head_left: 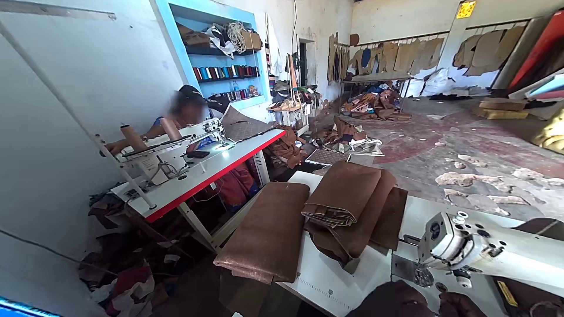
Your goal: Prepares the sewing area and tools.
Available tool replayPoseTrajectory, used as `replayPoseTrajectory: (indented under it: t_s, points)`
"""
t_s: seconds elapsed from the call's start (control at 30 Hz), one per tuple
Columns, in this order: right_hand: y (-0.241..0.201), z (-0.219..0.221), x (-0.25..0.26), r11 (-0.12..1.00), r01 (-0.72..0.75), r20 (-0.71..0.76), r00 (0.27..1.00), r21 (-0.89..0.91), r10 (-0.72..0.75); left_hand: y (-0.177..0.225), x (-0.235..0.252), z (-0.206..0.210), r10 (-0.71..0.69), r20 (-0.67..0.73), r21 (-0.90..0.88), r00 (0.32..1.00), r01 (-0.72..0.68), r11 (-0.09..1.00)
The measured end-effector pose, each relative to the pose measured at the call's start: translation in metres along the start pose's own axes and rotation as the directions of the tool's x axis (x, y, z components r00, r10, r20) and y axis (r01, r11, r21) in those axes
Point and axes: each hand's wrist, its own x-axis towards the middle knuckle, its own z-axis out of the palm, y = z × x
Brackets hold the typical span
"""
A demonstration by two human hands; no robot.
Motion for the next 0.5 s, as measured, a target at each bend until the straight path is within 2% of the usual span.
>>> replayPoseTrajectory:
  t_s: [0.1,0.17,0.23,0.3,0.37,0.5]
  points:
    - [-0.006,0.001,-0.003,0.999,0.025,-0.092,0.996,0.029,-0.022,0.000,-0.001,-0.006,-0.140,-0.177,-0.003,0.974,0.142,0.990]
    - [-0.010,0.006,-0.003,0.999,0.047,-0.181,0.982,-0.001,-0.046,-0.004,-0.003,-0.006,-0.257,-0.300,-0.066,0.919,0.249,0.966]
    - [-0.013,0.007,-0.002,1.000,0.028,-0.198,0.980,0.007,-0.026,-0.009,-0.003,-0.007,-0.391,-0.367,-0.181,0.844,0.347,0.920]
    - [-0.014,0.007,0.000,0.999,0.017,-0.202,0.979,0.048,-0.007,-0.015,-0.001,-0.008,-0.482,-0.383,-0.258,0.788,0.410,0.875]
    - [-0.011,0.007,0.002,0.997,0.000,-0.204,0.979,0.077,0.016,-0.020,0.002,-0.007,-0.521,-0.365,-0.317,0.771,0.423,0.849]
    - [-0.006,0.009,0.002,0.996,-0.018,-0.200,0.979,0.090,0.036,-0.019,0.016,0.003,-0.626,-0.234,-0.450,0.744,0.488,0.748]
